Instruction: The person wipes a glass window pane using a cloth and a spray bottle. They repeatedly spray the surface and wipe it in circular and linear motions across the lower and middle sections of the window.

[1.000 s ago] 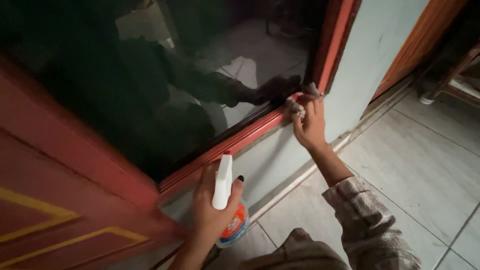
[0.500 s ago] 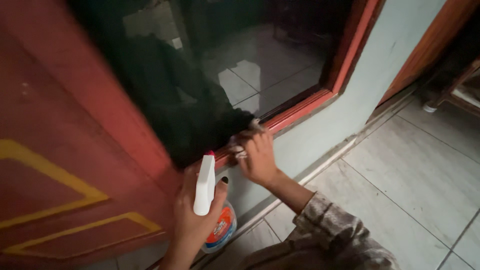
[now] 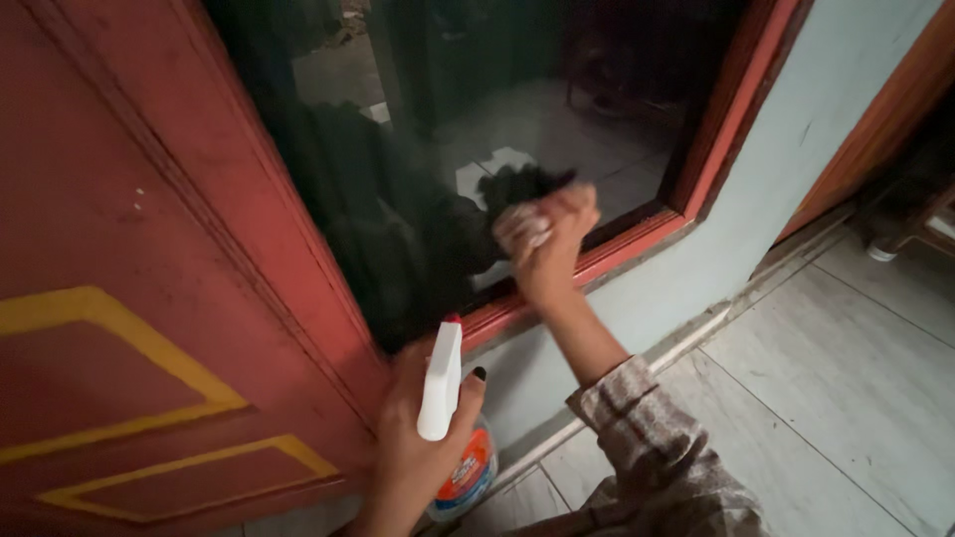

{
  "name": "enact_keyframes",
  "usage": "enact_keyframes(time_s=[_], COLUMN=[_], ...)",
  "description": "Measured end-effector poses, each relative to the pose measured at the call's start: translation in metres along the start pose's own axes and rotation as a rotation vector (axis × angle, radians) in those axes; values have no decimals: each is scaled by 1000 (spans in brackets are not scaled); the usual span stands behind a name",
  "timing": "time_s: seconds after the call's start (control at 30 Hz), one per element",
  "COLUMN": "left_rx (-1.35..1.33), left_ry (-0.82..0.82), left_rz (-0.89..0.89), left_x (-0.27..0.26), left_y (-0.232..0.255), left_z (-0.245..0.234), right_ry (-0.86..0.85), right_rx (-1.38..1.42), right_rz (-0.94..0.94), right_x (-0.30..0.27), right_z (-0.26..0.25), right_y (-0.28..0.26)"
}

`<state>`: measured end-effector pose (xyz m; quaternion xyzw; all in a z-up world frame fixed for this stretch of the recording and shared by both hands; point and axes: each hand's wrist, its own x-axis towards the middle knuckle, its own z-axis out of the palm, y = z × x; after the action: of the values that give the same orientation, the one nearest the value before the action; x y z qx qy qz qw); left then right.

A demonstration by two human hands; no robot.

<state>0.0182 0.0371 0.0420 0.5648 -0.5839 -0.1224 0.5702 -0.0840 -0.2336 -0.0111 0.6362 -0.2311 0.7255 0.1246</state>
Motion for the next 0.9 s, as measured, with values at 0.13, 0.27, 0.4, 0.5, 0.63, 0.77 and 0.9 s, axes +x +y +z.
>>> enact_keyframes(time_s=[0.13,0.27,0.4,0.5,0.63,0.77,0.9], left_rx=[32,25,12,-16,38,-37,48], left_ry=[44,39,64,57,63,32,19], left_rz=[121,115,125,180,261,359,437], left_x=[9,9,9,13,29,53,98], left_y=[1,3,6,9,13,32,75], left_z=[7,5,2,-3,-7,-22,-38], right_ry=[372,297,313,201,-22,-35,-3], right_rx=[1303,425,233,494,39,55,43], right_rz=[791,391,335,552,157,-34,-134], right_x=[24,34,12,-11,-20,15,77], right_z=[16,-2,-9,-10,-17,4,21], right_y=[65,96,75,30,-38,-67,-73])
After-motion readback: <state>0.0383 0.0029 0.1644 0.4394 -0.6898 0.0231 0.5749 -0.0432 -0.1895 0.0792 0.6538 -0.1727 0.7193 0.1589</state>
